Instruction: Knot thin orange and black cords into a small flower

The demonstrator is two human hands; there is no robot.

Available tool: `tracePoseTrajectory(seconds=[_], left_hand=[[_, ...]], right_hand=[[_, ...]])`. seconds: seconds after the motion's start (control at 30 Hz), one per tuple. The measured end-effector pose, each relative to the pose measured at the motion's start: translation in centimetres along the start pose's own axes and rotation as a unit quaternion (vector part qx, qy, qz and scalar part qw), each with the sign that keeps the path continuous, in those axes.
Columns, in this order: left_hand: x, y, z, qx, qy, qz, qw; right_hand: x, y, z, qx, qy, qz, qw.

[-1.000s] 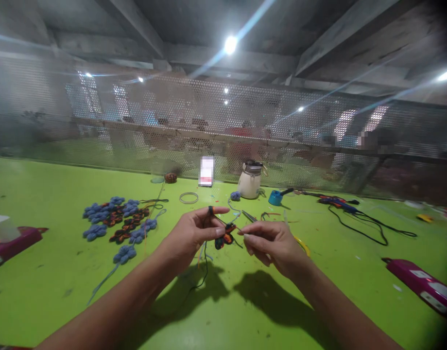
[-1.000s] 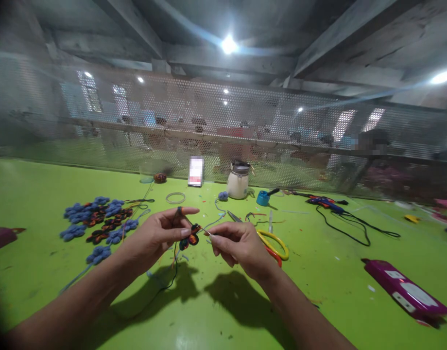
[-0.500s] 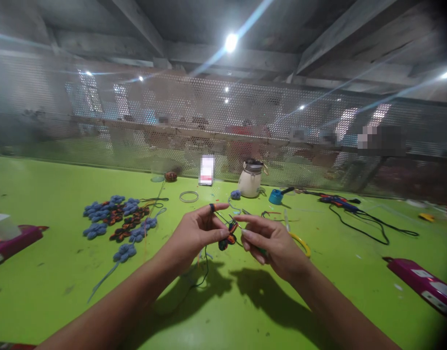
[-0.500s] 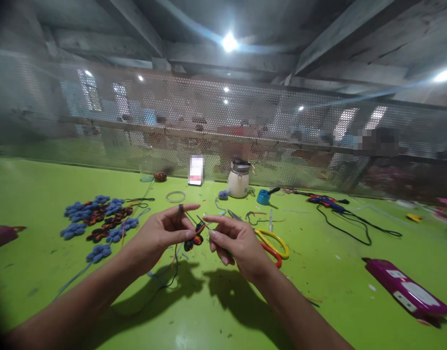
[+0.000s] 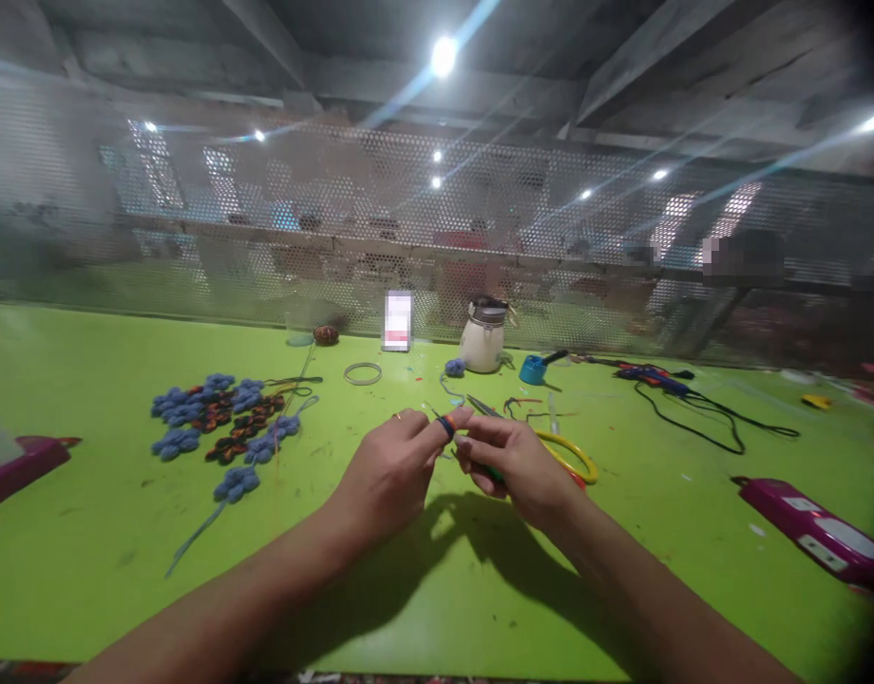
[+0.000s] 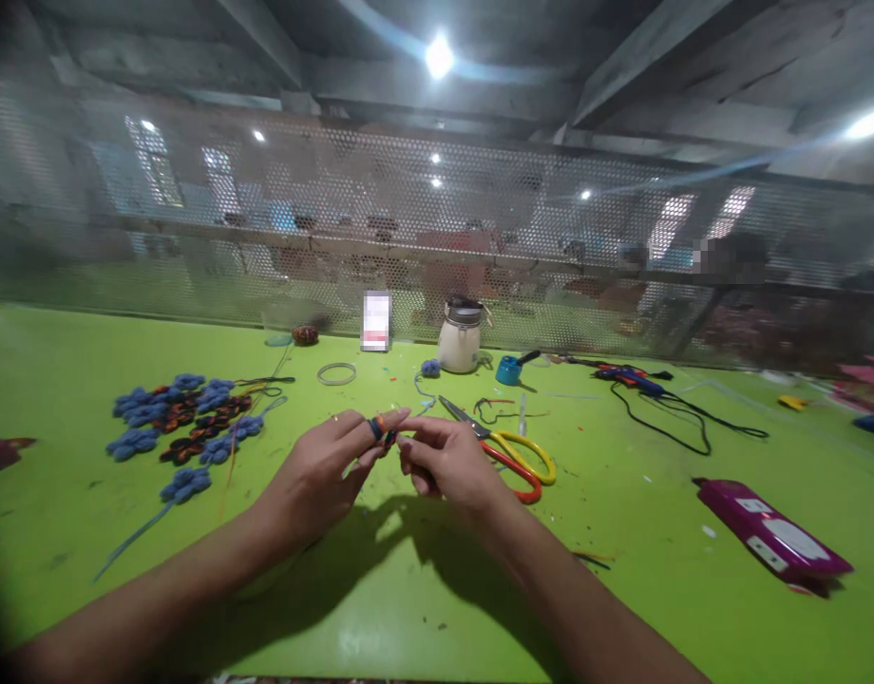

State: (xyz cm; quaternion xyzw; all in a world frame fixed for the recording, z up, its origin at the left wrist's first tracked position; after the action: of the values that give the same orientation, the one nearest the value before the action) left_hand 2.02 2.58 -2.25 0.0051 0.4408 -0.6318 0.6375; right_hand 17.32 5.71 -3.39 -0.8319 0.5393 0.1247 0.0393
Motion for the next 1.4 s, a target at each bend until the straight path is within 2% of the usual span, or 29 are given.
tracePoseTrajectory(seconds=[0.07, 0.13, 0.17, 0.23, 0.3, 0.37, 0.5, 0.8, 0.93, 1.13, 1.4], left_hand=[[0.1, 0.2, 0.0, 0.022, 0.008, 0.015, 1.0], [-0.3, 0.2, -0.2, 0.122, -0.059, -0.002, 0.991], [-0.5, 0.3, -0.3, 0.194, -0.109, -0.018, 0.975], [-0.8, 0.3, -0.7, 0.33, -0.206, -0.051, 0.92], [-1.1, 0.1, -1.0, 0.413, -0.265, -0.075, 0.868], [-1.1, -0.1, -1.4, 0.444, -0.301, -0.095, 0.838], [-1.1, -0.7, -2.1, 0.468, -0.348, -0.121, 0.803], [-1.3, -0.8, -2.0, 0.447, -0.333, -0.143, 0.818], [-1.3, -0.9, -1.9, 0.439, -0.344, -0.142, 0.818], [-1.3, -0.8, -1.9, 0.43, -0.354, -0.144, 0.818], [-1.2, -0.7, -2.0, 0.415, -0.362, -0.139, 0.823]], right_hand=[[0.1, 0.3, 0.1, -0.049, -0.019, 0.017, 0.998], [0.2, 0.5, 0.2, -0.081, -0.036, 0.034, 0.995], [0.2, 0.5, 0.2, -0.083, -0.046, 0.043, 0.995], [0.3, 0.5, 0.1, -0.061, -0.069, 0.058, 0.994], [0.3, 0.3, -0.1, -0.025, -0.094, 0.061, 0.993], [0.2, 0.1, -0.2, 0.007, -0.112, 0.052, 0.992], [0.1, -0.3, -0.4, 0.056, -0.128, 0.01, 0.99], [0.3, -1.1, -1.6, 0.175, -0.107, -0.072, 0.976], [0.4, -1.5, -2.5, 0.271, -0.139, -0.118, 0.945], [0.8, -1.4, -3.6, 0.403, -0.197, -0.177, 0.876], [1.1, -1.0, -3.9, 0.446, -0.22, -0.21, 0.842]])
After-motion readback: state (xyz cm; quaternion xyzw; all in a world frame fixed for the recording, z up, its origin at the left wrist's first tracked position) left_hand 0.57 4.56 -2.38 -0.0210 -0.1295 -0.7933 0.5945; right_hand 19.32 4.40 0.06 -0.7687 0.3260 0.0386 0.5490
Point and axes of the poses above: each hand's wrist, its own x-axis away from the middle knuckle, its own y-axis out of the palm, z = x × y, the point moved 3 cm from there along -x, towards the middle knuckle, and after that the axes turned 10 degrees about -y, right-handed, at the moved point
